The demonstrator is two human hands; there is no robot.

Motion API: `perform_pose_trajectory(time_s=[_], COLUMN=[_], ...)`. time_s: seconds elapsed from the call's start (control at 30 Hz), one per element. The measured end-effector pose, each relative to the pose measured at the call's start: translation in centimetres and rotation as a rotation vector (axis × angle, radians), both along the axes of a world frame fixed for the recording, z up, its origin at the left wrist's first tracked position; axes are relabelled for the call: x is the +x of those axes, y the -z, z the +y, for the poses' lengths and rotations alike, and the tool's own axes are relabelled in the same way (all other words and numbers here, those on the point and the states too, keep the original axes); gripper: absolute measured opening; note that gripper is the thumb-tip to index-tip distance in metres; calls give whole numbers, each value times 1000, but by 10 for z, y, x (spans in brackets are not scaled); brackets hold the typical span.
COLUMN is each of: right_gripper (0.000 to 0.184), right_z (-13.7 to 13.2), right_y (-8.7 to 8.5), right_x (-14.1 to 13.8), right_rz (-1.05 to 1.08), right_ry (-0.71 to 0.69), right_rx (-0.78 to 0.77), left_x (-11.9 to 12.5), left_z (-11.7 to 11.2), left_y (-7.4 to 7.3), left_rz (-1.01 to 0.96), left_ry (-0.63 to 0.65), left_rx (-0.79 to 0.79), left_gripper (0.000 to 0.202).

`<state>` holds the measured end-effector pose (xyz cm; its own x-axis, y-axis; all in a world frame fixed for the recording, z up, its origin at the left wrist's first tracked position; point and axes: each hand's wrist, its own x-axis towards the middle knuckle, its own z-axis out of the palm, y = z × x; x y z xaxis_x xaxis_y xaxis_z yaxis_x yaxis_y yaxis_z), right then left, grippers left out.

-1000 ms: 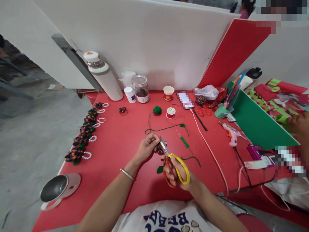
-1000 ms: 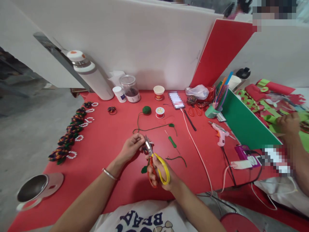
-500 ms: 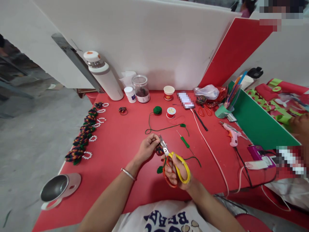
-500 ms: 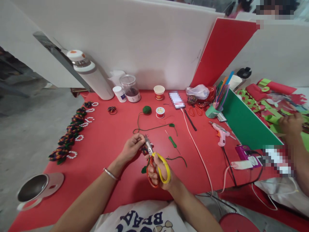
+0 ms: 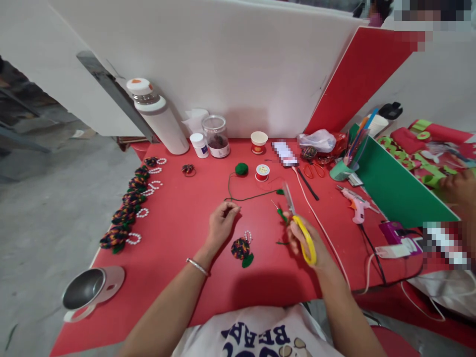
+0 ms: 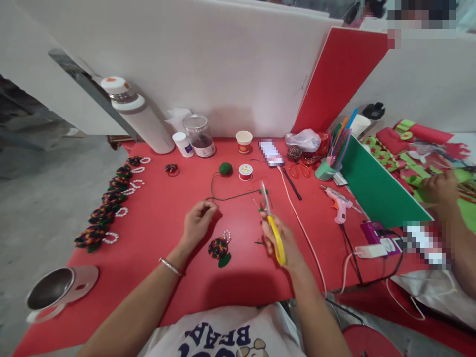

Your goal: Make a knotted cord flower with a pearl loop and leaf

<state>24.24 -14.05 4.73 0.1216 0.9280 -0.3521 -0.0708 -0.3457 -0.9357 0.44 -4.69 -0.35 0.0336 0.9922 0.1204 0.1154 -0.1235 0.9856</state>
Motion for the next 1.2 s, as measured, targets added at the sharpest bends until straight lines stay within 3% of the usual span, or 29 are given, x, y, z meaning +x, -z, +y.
perform_pose_trajectory(time_s=[0.1,0.17,0.27,0.37,0.43,0.53,0.63,0.73,0.8,0.9,1.0,1.07,1.2], right_gripper=[64,54,49,45,39,31,23,22,26,20,10,6,8], right_z=[0,-2,-5,-8,-10,-11,-7,2,11,26,39,45,57], right_y=[-4,-2,6,12,11,6,1,4,12,25,31,30,26], right_x=[39,63,93,114,119,101,52,-9,-40,-62,-62,-58,-50], right_rz=[-923,-1347,-1601,-1677,-1699,-1521,-1116,-865,-890,-962,-867,-646,-120], right_ry=[88,106,94,69,89,63,-208,-573,-674,-648,-583,-556,-491], right_rx=[34,-13,-62,-14,56,246,418,552,579,558,586,566,240], left_x=[-1,4,17,19,9,-13,-27,-27,-23,-21,-21,-19,-8], left_z=[4,7,10,6,-5,-32,-56,-63,-60,-54,-52,-50,-42], left_y=[-5,-8,-15,-25,-33,-41,-38,-28,-22,-18,-17,-17,-22], left_rz=[178,268,432,604,600,531,513,504,453,367,160,-84,-374], left_ry=[-34,12,90,49,126,336,525,498,438,355,313,290,326], left_rx=[140,201,199,189,184,201,172,181,213,130,-106,-302,-587], left_gripper=[20,22,20,36,29,24,43,38,30,27,19,23,34])
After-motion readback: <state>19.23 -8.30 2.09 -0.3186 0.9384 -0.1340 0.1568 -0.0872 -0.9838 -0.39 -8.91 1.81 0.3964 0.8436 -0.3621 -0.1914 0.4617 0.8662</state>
